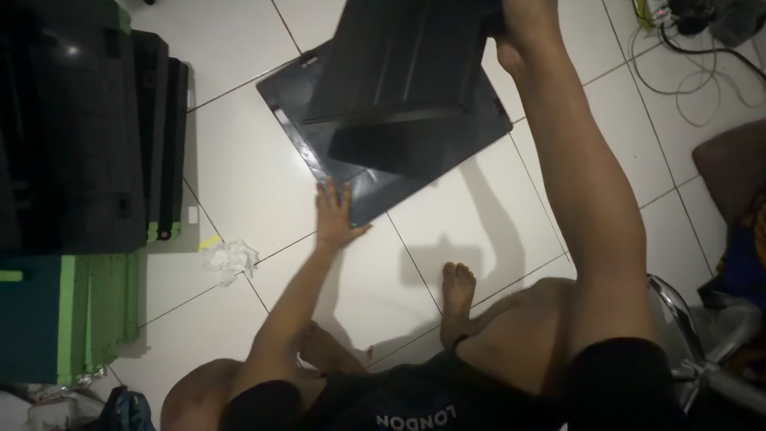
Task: The person assembles a black plastic storage crate by connecting side panels to a base and securing them with latches. They handle multiple crate components, aligning edges and snapping parts together to form a box.
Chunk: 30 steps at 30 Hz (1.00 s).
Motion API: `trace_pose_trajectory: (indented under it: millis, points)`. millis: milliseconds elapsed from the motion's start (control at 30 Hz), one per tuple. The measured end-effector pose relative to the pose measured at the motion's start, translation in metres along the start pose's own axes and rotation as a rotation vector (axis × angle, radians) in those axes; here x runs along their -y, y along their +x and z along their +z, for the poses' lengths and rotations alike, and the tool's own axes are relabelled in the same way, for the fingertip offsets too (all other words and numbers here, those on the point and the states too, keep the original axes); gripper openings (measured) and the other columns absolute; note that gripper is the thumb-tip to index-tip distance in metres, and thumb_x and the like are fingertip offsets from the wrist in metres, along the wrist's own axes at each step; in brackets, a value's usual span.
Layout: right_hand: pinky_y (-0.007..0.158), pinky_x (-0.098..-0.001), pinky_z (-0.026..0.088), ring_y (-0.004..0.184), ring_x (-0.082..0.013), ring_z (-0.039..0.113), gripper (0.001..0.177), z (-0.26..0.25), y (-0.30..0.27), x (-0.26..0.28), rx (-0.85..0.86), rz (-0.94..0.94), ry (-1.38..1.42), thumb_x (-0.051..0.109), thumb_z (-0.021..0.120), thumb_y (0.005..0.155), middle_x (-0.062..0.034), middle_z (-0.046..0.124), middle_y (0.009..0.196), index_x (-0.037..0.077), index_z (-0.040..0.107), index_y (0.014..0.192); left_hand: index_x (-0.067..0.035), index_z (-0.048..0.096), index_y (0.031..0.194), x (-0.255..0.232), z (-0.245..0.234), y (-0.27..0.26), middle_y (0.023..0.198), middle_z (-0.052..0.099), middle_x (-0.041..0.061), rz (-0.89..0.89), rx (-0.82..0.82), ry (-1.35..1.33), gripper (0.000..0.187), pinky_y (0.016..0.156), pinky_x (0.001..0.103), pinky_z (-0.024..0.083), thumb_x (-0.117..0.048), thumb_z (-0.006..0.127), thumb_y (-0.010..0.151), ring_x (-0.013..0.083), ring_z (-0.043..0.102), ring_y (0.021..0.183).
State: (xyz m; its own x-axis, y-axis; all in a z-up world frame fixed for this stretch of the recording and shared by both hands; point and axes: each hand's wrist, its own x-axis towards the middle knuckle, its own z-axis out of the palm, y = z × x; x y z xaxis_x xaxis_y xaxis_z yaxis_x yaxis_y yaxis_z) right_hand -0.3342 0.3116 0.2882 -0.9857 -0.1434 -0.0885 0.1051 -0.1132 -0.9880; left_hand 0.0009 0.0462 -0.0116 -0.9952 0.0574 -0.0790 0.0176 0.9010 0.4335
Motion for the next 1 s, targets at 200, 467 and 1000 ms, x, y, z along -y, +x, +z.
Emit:
trace_pose_trajectory:
  millis: [200, 467, 1000]
  points:
    - [0.078, -0.0474, 0.061, 0.100, -0.0251, 0.068, 0.026, 0.004, -0.003, 0.017, 0.028, 0.019, -0.071, 0.024, 0.073, 0.099, -0.0114, 0.066, 0.107, 0.004, 0.062, 0.113, -0.004, 0.027, 0.157, -0.106, 0.010, 0.001, 0.156, 0.023, 0.033, -0.113, 0.120, -0.159, 0.108, 0.113, 0.063, 0.033, -0.057, 0.077, 0.079, 0.0531, 0.022, 0.144]
    - [0.080, -0.0409, 0.065, 0.098, -0.0278, 0.079, 0.039, -0.016, -0.032, 0.032, -0.004, 0.002, -0.358, 0.005, 0.073, 0.093, -0.0154, 0.075, 0.108, 0.000, 0.062, 0.130, 0.001, 0.048, 0.145, -0.070, 0.010, 0.032, 0.152, 0.041, 0.028, -0.259, -0.204, -0.198, 0.064, 0.114, 0.052, 0.039, -0.010, 0.066, 0.084, 0.0436, 0.040, 0.143]
    - [0.079, -0.0388, 0.063, 0.096, -0.0274, 0.077, 0.046, -0.041, -0.043, 0.003, -0.021, 0.085, -0.501, 0.009, 0.068, 0.098, -0.0213, 0.073, 0.112, -0.002, 0.054, 0.140, 0.009, 0.039, 0.149, -0.066, 0.027, 0.038, 0.163, 0.029, 0.027, 0.086, -0.015, -0.097, 0.072, 0.105, 0.044, 0.051, 0.004, 0.057, 0.080, 0.0445, 0.043, 0.139]
